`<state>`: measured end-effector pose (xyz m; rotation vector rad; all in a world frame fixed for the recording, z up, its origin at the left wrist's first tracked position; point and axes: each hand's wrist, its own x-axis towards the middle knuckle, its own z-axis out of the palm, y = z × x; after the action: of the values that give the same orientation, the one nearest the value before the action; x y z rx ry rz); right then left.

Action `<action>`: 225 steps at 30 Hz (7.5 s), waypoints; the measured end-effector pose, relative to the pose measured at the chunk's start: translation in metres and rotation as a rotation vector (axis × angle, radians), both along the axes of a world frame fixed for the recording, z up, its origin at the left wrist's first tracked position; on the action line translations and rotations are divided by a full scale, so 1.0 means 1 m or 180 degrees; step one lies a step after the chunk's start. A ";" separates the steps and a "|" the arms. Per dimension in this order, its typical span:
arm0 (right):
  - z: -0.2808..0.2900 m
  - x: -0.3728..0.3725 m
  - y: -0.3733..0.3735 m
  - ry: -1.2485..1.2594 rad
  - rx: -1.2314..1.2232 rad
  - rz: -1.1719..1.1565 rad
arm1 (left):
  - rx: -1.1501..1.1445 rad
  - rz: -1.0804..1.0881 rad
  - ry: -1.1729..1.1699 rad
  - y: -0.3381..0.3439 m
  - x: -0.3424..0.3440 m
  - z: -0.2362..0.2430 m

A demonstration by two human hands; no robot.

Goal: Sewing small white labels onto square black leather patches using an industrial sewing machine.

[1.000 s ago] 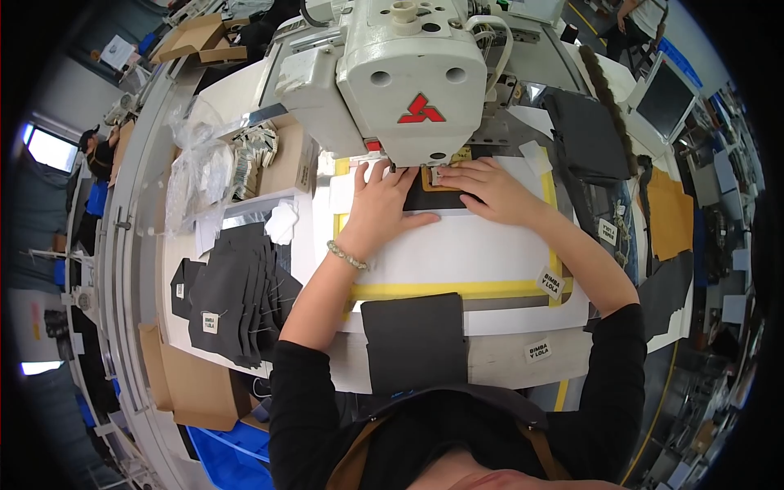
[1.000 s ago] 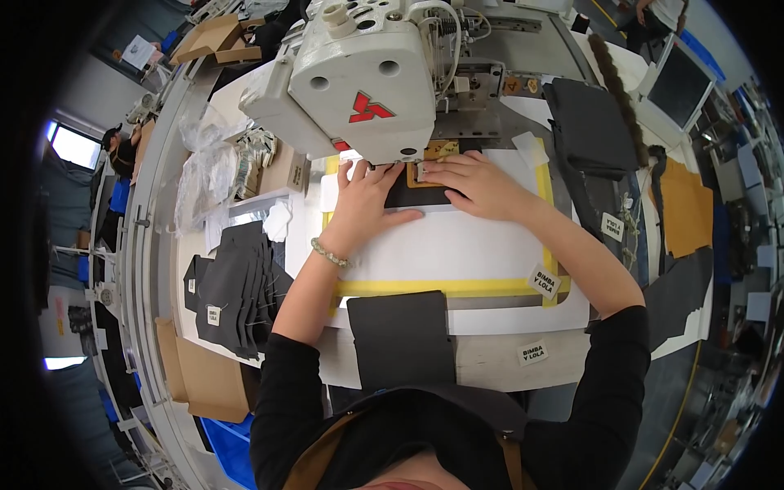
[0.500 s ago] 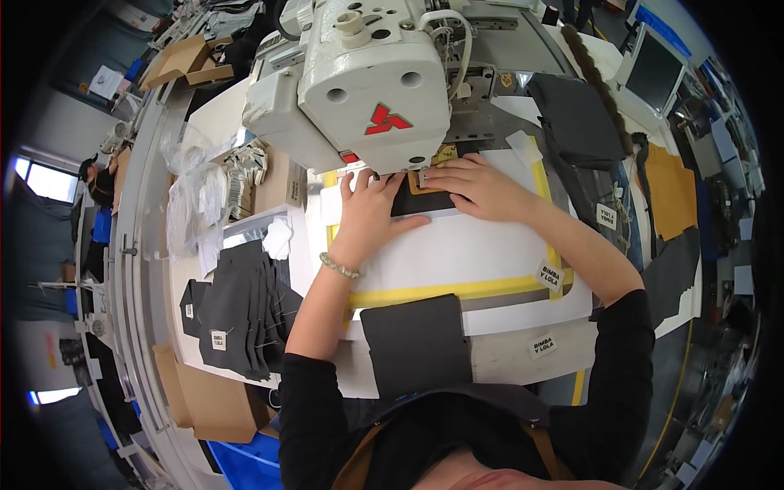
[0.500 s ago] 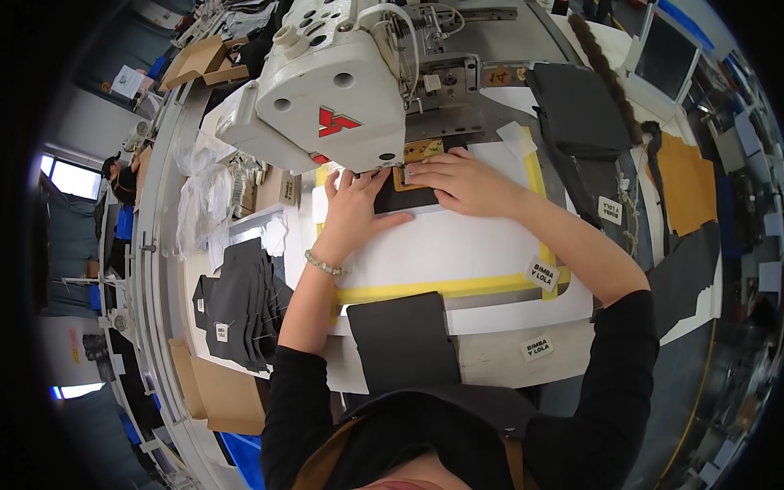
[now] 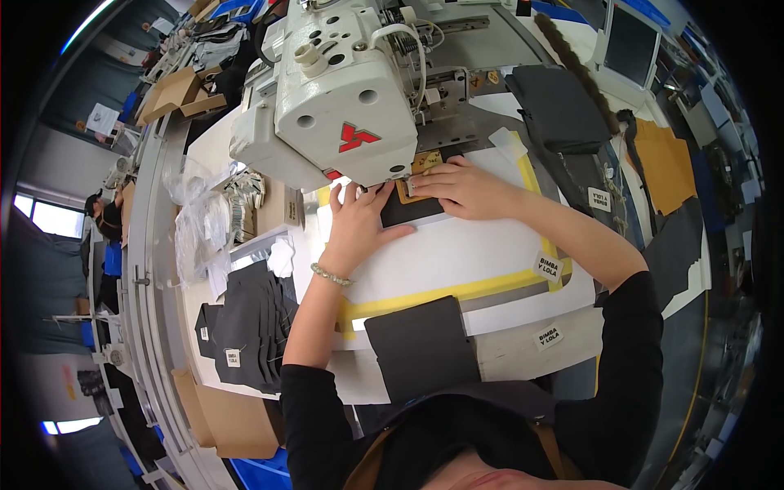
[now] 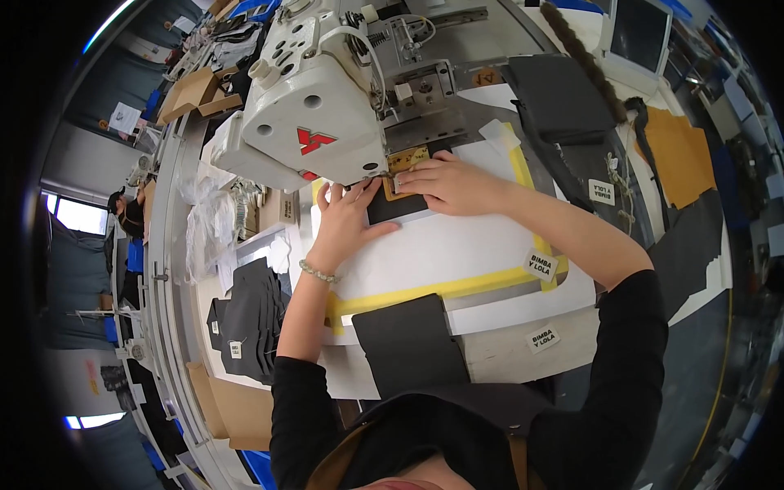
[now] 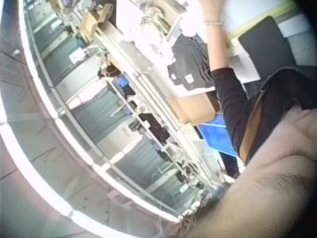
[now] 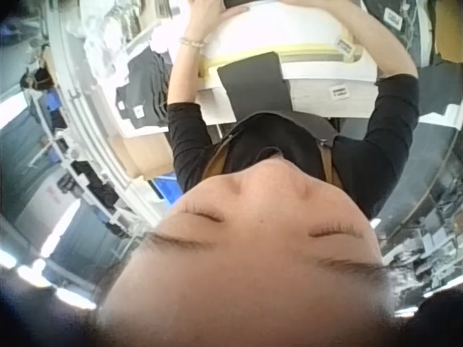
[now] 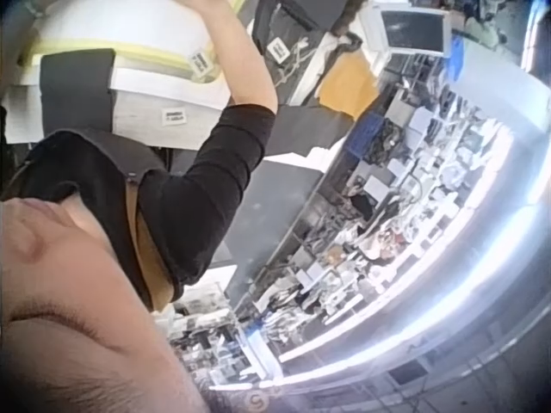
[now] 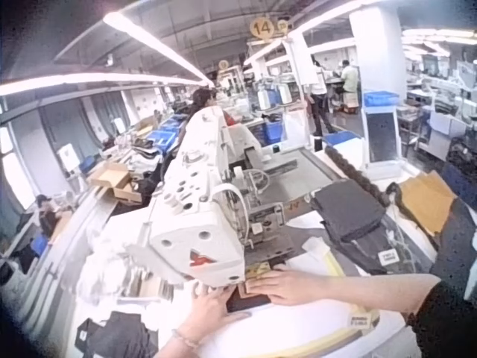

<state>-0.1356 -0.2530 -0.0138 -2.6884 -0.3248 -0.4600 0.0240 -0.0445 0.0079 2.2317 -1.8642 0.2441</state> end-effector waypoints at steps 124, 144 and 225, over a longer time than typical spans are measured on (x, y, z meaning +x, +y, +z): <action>0.013 0.015 -0.005 -0.1054 -0.0302 -0.0082 | -0.0028 -0.0314 0.0669 -0.013 0.025 -0.006; 0.012 0.022 -0.004 -0.1144 -0.0085 -0.0152 | -0.0287 -0.0004 0.0619 0.011 0.026 0.004; 0.046 -0.217 0.021 -0.0068 -0.1018 -0.3289 | -0.0564 -0.0914 0.0363 0.098 -0.149 0.017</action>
<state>-0.3526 -0.2322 0.0320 -2.9666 1.1293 -0.7492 -0.1249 0.0530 0.0247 1.7994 -1.9854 0.2171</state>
